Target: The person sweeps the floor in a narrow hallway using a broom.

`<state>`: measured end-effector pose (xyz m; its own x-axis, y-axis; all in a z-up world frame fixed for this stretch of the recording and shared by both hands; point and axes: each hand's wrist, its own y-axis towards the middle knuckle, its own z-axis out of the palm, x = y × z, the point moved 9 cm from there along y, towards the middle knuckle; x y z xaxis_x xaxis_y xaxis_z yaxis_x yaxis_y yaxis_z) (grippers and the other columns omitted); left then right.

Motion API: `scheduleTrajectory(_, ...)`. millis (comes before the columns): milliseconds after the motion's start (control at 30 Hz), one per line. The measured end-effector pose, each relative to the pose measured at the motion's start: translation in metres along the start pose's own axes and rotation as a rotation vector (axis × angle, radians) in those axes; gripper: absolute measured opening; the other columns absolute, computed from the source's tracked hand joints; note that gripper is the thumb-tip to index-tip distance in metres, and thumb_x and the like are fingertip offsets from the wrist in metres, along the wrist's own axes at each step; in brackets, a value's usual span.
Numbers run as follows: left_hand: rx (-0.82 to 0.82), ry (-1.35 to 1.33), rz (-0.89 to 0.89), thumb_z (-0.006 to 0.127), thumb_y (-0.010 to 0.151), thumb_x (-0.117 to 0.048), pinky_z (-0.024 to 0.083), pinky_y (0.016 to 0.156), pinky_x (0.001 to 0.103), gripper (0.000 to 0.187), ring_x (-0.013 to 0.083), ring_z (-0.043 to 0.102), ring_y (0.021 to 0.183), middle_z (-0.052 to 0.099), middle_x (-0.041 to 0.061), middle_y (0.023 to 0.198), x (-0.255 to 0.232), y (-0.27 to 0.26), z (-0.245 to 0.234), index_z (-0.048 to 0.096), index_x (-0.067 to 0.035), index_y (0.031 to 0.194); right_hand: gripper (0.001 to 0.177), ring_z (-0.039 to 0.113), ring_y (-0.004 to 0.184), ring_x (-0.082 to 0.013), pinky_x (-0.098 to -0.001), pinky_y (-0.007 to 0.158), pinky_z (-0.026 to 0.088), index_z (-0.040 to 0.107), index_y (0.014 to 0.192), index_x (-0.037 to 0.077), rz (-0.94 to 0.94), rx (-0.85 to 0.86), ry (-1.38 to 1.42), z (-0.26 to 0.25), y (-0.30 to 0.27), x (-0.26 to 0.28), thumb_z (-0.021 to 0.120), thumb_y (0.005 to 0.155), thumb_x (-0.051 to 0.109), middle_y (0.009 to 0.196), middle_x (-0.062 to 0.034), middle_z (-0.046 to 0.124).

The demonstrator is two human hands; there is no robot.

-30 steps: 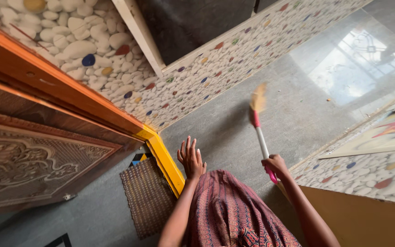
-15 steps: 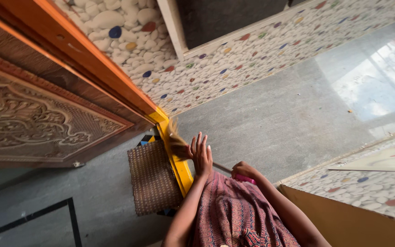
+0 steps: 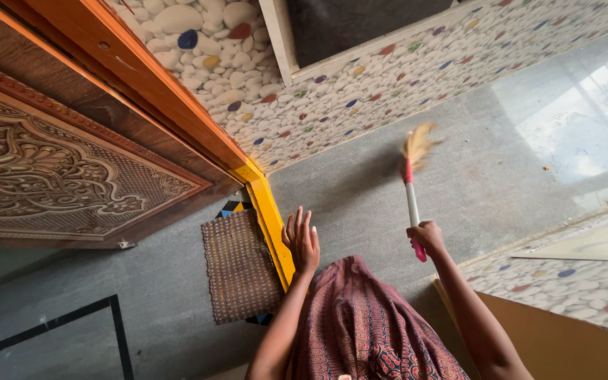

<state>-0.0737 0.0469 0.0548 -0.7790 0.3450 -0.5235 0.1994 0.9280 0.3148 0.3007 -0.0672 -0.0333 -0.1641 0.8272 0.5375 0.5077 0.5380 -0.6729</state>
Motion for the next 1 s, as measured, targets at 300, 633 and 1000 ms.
scheduleTrajectory(300,0.063,-0.056,0.041,0.046,0.105,-0.023,0.014,0.121,0.056,0.045,0.0298,0.032,0.151,0.039,0.005,0.163,-0.014,0.005,0.019,0.048,-0.018,0.150,0.032,0.059,0.053,-0.0136,-0.0249,0.045,0.054,0.072,0.114,-0.004,-0.018,0.345,-0.062,0.061,-0.068,-0.012,0.068,0.087,0.014,0.079,-0.0124,0.071)
scheduleTrajectory(633,0.075,-0.082,0.126,0.047,0.104,-0.023,0.011,0.121,0.056,0.045,0.0296,0.033,0.150,0.040,0.005,0.162,-0.036,0.026,0.024,0.049,-0.017,0.149,0.032,0.065,0.055,-0.0175,-0.0268,0.046,0.056,0.070,0.114,-0.004,0.023,0.601,0.058,0.147,-0.063,-0.013,0.068,0.083,0.001,0.082,-0.0156,0.075)
scheduleTrajectory(1000,0.072,-0.066,0.117,0.043,0.107,-0.026,0.012,0.122,0.057,0.044,0.0294,0.031,0.151,0.039,0.004,0.162,-0.034,0.012,0.033,0.048,-0.018,0.150,0.027,0.059,0.052,-0.0161,-0.0276,0.045,0.054,0.073,0.107,-0.008,0.125,0.078,0.063,-0.006,-0.012,-0.031,0.073,0.086,0.009,0.076,-0.0148,0.070)
